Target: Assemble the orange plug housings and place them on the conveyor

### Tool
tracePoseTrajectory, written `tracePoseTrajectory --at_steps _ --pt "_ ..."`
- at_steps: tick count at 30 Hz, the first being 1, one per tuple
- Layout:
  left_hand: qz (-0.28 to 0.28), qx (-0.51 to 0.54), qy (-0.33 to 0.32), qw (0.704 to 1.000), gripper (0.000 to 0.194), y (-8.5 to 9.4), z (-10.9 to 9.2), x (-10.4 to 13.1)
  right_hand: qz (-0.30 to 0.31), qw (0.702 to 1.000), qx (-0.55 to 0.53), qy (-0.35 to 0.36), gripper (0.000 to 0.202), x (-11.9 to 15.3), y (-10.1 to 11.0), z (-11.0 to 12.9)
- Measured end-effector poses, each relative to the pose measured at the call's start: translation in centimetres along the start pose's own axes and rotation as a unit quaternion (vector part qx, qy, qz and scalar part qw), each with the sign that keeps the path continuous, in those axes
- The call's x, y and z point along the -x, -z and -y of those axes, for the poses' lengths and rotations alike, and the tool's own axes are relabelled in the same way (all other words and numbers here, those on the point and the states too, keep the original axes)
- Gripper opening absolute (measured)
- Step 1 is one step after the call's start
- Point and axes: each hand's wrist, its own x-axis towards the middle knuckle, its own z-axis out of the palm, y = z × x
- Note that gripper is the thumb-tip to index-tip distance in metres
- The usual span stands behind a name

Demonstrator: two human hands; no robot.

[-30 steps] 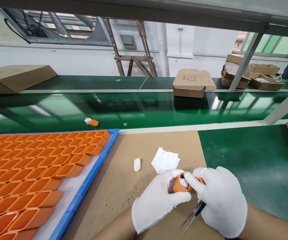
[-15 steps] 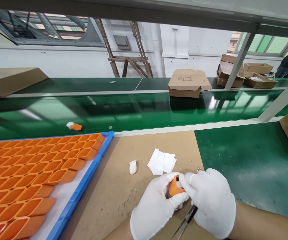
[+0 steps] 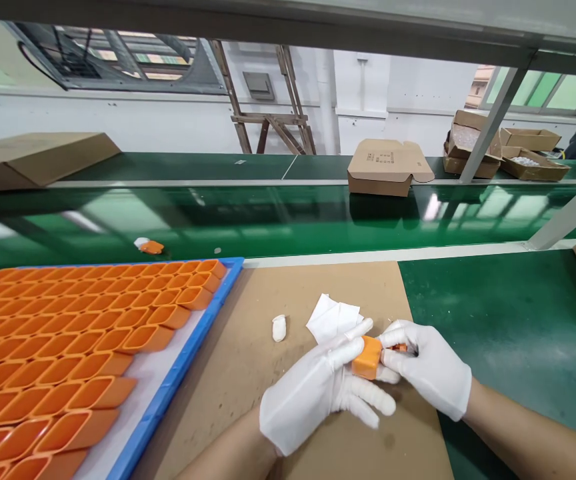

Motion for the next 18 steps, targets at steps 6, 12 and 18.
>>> tracePoseTrajectory --at_steps 6,12,18 --pt "0.099 0.133 0.086 0.982 0.048 0.38 0.47 -0.58 0.076 0.957 -0.193 -0.205 0.022 -0.16 0.09 0.73" --pt "0.118 0.161 0.101 0.975 0.052 0.86 0.47 -0.93 0.073 0.959 -0.198 -0.189 0.028 -0.23 -0.15 0.36" --pt "0.115 0.137 0.082 0.98 0.048 0.63 0.33 -0.59 0.056 0.982 -0.129 -0.123 0.021 -0.03 -0.26 0.29"
